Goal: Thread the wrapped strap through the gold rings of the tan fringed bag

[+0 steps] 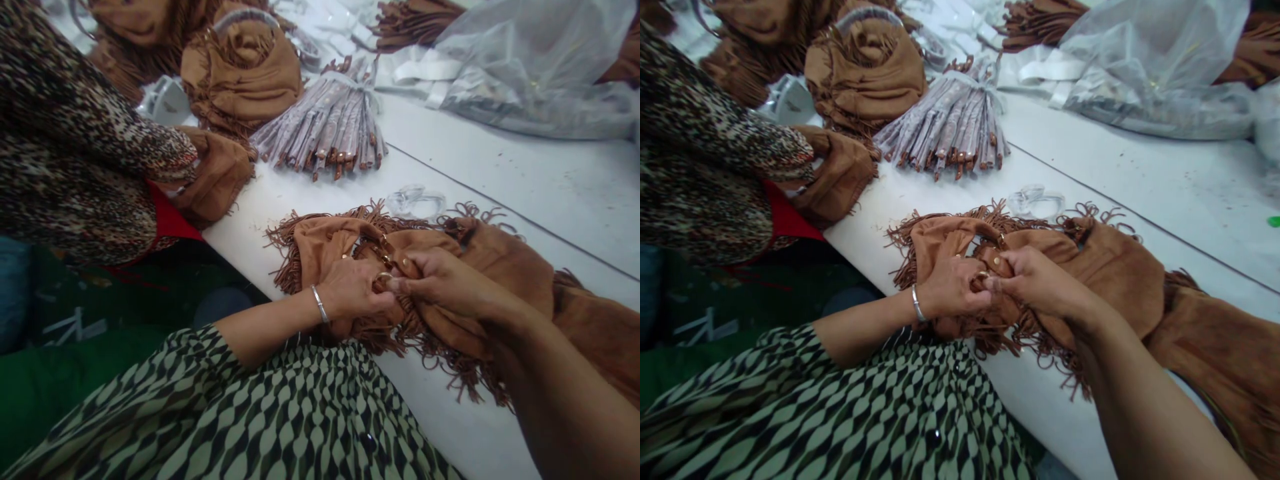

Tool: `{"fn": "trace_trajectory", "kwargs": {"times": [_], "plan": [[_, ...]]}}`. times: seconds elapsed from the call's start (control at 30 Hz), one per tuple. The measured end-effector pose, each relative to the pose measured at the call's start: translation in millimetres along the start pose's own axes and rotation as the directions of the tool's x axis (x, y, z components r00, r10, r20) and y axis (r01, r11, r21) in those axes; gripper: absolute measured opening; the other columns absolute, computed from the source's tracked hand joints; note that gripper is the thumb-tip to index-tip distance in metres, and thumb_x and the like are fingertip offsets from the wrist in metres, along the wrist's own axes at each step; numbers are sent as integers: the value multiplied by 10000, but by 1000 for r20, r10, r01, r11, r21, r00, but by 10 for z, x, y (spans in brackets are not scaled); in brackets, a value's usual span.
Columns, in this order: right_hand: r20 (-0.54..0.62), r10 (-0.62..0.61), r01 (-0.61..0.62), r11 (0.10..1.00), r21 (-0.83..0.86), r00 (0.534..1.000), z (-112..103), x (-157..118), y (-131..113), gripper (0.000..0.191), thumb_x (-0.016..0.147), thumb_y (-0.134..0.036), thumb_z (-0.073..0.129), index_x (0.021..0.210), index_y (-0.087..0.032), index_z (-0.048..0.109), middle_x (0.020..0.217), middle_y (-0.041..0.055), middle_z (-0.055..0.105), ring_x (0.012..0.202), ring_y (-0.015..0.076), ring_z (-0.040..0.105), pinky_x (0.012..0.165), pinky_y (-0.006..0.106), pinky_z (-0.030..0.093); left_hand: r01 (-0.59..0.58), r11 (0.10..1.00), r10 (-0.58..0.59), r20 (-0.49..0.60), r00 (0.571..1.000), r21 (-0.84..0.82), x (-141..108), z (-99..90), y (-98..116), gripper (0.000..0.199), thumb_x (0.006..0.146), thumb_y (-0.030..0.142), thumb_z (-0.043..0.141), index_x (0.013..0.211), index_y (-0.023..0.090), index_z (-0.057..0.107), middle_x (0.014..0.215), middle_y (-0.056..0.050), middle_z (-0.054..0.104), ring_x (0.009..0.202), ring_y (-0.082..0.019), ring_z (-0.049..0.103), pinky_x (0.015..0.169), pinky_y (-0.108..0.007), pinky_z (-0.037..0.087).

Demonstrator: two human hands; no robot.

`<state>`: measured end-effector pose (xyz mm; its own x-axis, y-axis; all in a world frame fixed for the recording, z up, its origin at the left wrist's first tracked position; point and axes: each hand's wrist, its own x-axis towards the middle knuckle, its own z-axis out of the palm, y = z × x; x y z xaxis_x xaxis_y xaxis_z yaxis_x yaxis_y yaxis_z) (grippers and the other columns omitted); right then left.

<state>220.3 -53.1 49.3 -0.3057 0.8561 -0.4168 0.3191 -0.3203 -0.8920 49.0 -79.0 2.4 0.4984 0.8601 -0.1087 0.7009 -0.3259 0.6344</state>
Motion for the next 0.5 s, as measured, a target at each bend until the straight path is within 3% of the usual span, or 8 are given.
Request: {"fn": "trace_trajectory", "kwargs": {"times": [0.1,0.17,0.23,0.3,0.4,0.5], "plan": [[211,136,-155,985,79,968,22,19,125,346,620,-408,774,594,-163,531,480,-50,465,407,56,346,375,189,247,-60,998,64,-174,983,28,-43,21,-1,319,780,382,545,988,141,563,898,-73,646,804,-206,601,739,-328,467],[208,188,-221,964,148,960,84,12,205,370,657,-452,747,637,-159,521,481,-46,475,394,54,357,368,183,243,-101,991,117,-228,967,83,-95,58,-24,415,822,404,510,1123,119,513,949,-83,643,861,-215,600,782,-349,468],[159,210,-240,950,198,965,167,0,271,398,663,-481,739,640,-156,509,467,-41,482,383,54,376,363,178,250,-113,982,145,-224,964,149,-145,109,-64,420,863,419,459,1143,108,499,936,-86,642,867,-226,598,782,-366,464],[118,222,-243,944,223,968,244,-9,319,416,648,-494,748,639,-154,508,454,-41,485,372,52,386,357,174,256,-107,976,142,-182,973,188,-177,163,-113,364,887,425,415,1033,112,531,870,-79,638,815,-224,598,742,-359,460],[110,238,-257,939,226,965,314,-11,371,417,631,-492,761,653,-154,519,454,-44,492,364,53,402,355,172,276,-109,972,131,-95,987,210,-195,225,-168,314,893,423,399,872,138,528,790,-66,623,748,-210,591,699,-340,444],[132,234,-259,940,222,963,331,7,427,393,634,-469,763,644,-155,527,453,-44,499,360,55,409,351,170,280,-67,972,82,-57,995,224,-210,251,-169,283,896,407,405,866,147,512,808,-65,621,779,-213,588,717,-348,423]]}}
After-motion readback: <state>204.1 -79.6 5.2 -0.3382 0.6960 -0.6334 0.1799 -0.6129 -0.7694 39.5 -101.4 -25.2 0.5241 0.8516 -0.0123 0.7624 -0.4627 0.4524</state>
